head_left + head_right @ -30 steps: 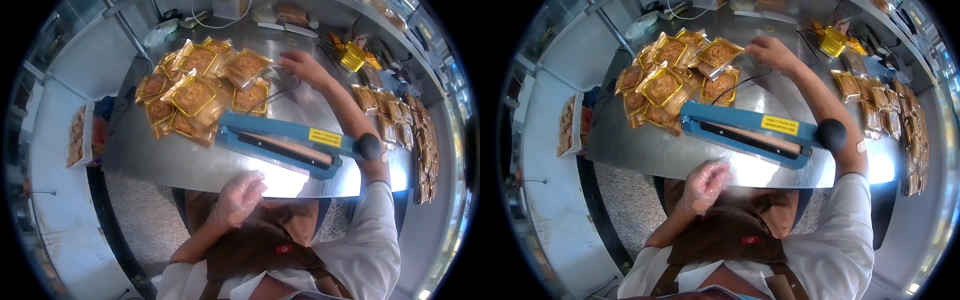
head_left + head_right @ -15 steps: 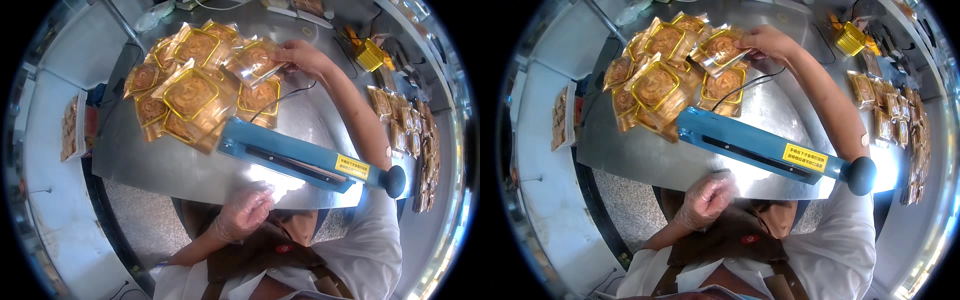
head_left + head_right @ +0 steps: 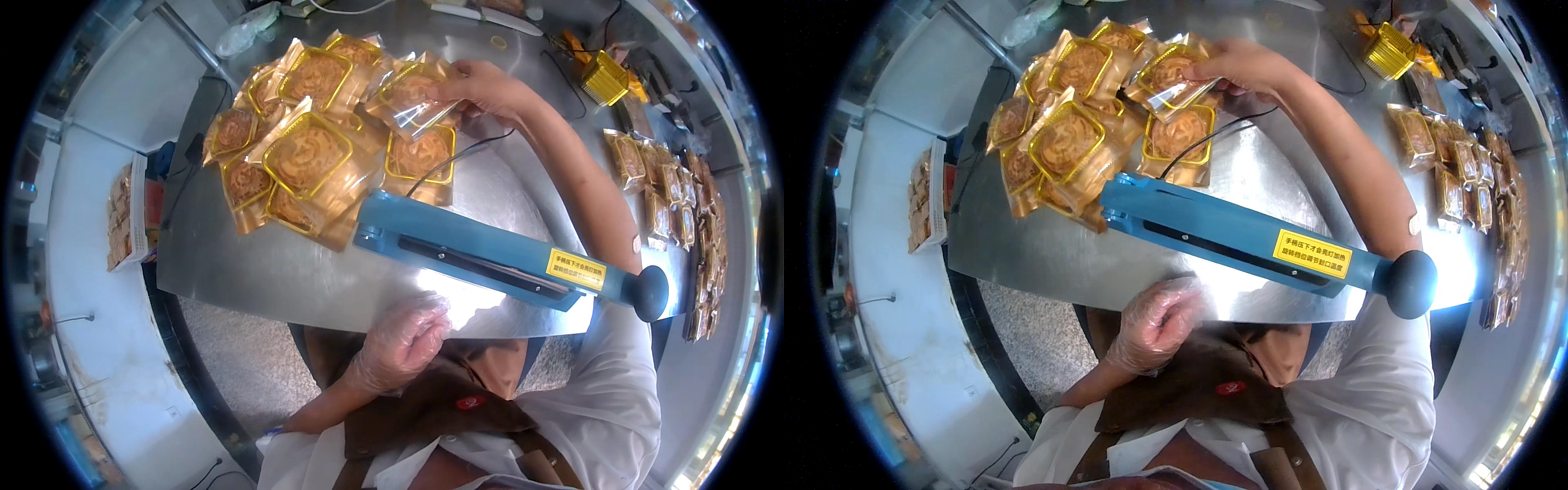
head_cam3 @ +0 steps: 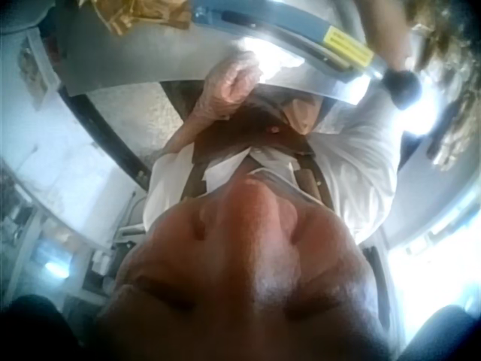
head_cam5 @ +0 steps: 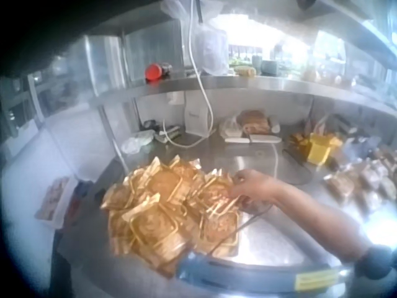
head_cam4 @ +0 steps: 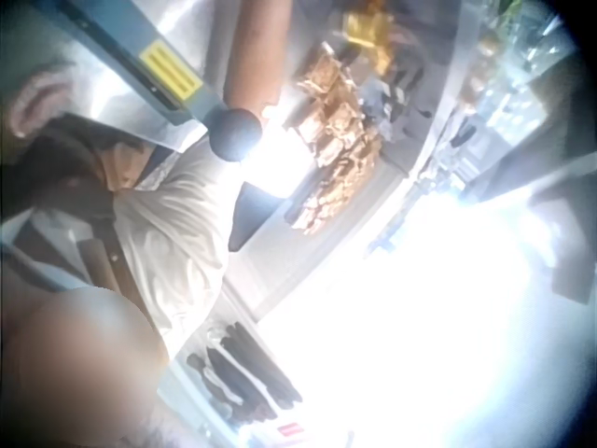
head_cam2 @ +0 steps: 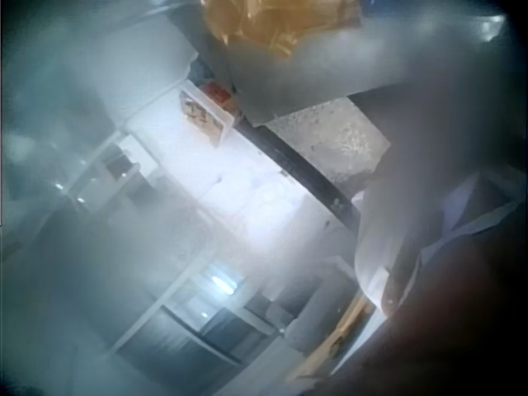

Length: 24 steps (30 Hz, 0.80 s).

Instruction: The person repeatedly places small transparent packages containing food onto a heat sealer, presses the handle to seal them, and sets the sealed packages aside on the table. The process is repeated for multiple units throughout the clip.

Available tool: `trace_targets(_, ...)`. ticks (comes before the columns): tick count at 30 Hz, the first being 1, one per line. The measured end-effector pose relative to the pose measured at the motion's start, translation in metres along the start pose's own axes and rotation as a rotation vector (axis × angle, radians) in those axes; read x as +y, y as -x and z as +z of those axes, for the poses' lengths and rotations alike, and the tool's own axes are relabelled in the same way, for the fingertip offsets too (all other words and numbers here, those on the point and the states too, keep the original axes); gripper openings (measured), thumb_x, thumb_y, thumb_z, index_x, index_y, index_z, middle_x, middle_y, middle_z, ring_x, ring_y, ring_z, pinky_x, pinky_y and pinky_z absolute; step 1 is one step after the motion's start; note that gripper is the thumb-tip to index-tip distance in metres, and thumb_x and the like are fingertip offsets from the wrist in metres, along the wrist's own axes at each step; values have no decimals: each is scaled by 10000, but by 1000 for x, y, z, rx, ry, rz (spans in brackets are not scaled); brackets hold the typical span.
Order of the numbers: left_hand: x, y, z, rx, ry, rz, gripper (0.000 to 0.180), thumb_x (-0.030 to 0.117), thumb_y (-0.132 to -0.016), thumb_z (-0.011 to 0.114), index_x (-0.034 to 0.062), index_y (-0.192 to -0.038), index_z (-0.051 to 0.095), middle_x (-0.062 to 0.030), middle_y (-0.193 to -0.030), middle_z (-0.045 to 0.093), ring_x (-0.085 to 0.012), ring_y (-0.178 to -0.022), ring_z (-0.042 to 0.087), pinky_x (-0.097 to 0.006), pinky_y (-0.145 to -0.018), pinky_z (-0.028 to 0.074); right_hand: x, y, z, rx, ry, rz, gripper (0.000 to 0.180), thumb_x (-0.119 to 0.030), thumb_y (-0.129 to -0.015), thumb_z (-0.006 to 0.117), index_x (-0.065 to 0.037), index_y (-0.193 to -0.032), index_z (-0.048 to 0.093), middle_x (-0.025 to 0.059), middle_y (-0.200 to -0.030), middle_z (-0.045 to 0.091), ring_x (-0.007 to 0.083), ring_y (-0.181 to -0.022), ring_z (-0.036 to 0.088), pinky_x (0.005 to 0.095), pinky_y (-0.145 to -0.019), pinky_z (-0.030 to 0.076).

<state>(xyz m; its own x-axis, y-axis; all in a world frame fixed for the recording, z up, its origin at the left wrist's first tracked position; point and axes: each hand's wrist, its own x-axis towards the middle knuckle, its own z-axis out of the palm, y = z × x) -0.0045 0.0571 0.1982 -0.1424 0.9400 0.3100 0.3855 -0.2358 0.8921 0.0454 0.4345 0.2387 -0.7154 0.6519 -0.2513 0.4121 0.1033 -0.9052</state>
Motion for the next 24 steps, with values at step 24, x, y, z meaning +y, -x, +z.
trace_targets(24,-8,8,6,47,-82,38,230,-18,-905,651,-11,-1135,653,-154,-1043,713,-237,-883,732,-330,-774,588,16,20,-37,0,-420,-120,345,-173,-910,708,2,-1188,602,53,-1004,682,95,-784,636,231,-621,507)
